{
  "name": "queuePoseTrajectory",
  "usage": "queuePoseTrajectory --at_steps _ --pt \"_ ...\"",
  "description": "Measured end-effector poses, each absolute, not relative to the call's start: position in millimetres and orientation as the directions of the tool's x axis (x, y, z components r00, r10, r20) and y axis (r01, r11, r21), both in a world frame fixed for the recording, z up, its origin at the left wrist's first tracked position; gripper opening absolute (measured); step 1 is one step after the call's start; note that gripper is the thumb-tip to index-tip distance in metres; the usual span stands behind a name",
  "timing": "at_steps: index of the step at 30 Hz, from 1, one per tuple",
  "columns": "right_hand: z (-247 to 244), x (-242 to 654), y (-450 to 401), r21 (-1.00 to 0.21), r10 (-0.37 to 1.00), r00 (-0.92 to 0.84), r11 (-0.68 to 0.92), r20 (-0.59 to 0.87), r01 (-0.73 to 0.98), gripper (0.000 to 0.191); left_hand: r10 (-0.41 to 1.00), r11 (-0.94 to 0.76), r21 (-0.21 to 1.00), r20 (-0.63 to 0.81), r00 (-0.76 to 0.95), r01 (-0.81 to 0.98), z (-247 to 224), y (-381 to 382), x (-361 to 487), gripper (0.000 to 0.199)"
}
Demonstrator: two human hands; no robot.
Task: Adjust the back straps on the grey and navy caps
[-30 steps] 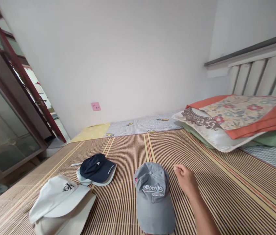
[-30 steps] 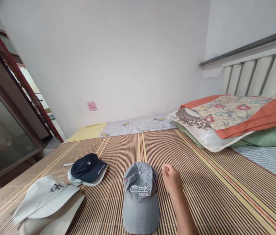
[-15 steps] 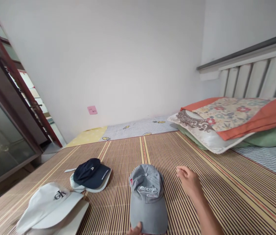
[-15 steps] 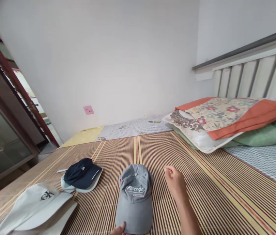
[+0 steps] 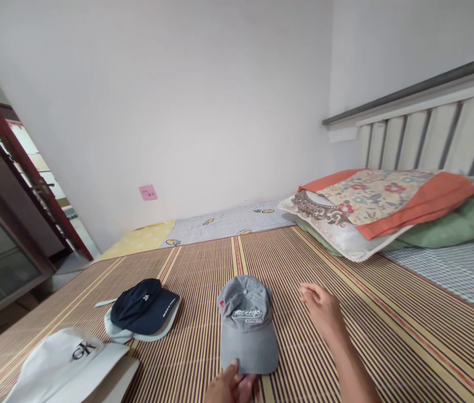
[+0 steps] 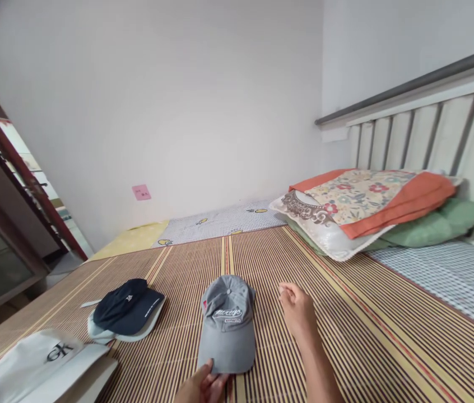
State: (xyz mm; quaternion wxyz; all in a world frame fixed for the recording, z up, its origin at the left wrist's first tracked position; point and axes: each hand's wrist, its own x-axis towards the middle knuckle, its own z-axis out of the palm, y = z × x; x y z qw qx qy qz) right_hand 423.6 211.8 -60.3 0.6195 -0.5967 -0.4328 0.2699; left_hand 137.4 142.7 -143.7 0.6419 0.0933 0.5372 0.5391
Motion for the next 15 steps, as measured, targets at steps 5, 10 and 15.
queuePoseTrajectory --at_steps 5,10,15 --pt "-57 427 210 -0.976 0.846 0.49 0.151 0.21 0.158 0.039 0.795 0.42 0.688 -0.593 -0.126 -0.592 -103 170 172 0.013" --pt "-57 431 210 -0.979 0.843 0.5 0.149 0.2 0.141 0.042 0.771 0.462 0.675 -0.627 -0.116 -0.575 -84 214 211 0.007" --pt "-59 433 212 -0.981 0.84 0.509 0.139 0.188 0.134 0.048 0.761 0.46 0.633 -0.642 -0.09 -0.623 -86 261 255 0.003"
